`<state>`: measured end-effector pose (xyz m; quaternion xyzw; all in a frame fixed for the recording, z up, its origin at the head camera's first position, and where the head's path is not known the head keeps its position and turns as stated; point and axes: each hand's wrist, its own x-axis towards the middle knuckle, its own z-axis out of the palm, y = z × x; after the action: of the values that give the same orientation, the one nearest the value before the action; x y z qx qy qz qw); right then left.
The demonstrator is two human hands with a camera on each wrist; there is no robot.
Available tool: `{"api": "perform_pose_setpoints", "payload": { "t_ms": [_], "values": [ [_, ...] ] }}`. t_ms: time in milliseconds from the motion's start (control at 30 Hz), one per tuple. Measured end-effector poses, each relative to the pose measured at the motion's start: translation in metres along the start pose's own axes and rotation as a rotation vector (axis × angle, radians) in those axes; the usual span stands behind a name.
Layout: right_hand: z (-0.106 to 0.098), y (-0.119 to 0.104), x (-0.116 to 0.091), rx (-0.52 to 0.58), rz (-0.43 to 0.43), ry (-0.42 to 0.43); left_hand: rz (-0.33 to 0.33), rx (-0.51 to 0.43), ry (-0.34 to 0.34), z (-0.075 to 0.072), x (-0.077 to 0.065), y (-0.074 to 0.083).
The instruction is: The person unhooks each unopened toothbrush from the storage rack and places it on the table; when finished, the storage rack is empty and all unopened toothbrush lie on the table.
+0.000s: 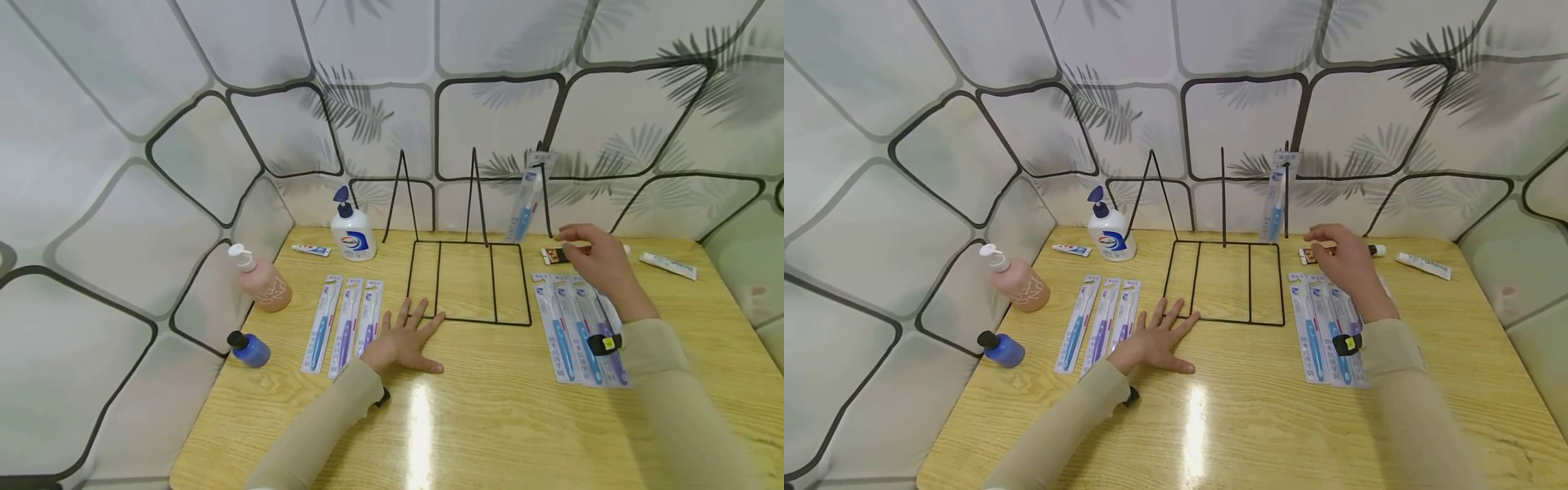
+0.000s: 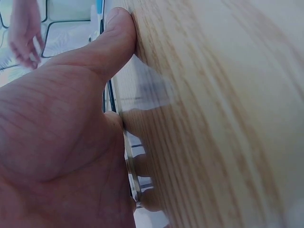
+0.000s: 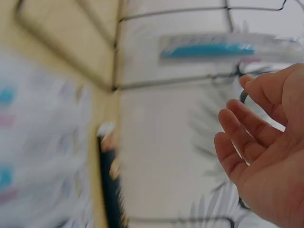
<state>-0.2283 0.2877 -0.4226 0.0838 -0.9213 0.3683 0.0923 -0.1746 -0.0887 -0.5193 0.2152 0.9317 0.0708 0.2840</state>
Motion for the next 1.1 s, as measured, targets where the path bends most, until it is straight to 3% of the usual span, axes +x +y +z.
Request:
{"api": "perform_pose_setpoints", "payload": {
  "t_ms": [267, 467, 733, 1100],
  "values": [
    [0.014, -0.025, 0.035, 0.145, -0.061, -0.051, 0.004, 0.023, 0.026, -0.008, -0.013, 0.009],
    [0.017, -0.027, 0.047, 0.219, -0.024, -0.064, 0.010, 0.011, 0.015, -0.004, -0.009, 0.008],
    [0.014, -0.026, 0.046, 0.230, 0.020, -0.041, 0.003, 0.008, 0.001, 0.006, 0.005, 0.001],
    [-0.008, -0.018, 0.030, 0.150, -0.012, 0.044, -0.003, 0.024, 0.023, -0.007, -0.011, 0.009]
  ]
}}
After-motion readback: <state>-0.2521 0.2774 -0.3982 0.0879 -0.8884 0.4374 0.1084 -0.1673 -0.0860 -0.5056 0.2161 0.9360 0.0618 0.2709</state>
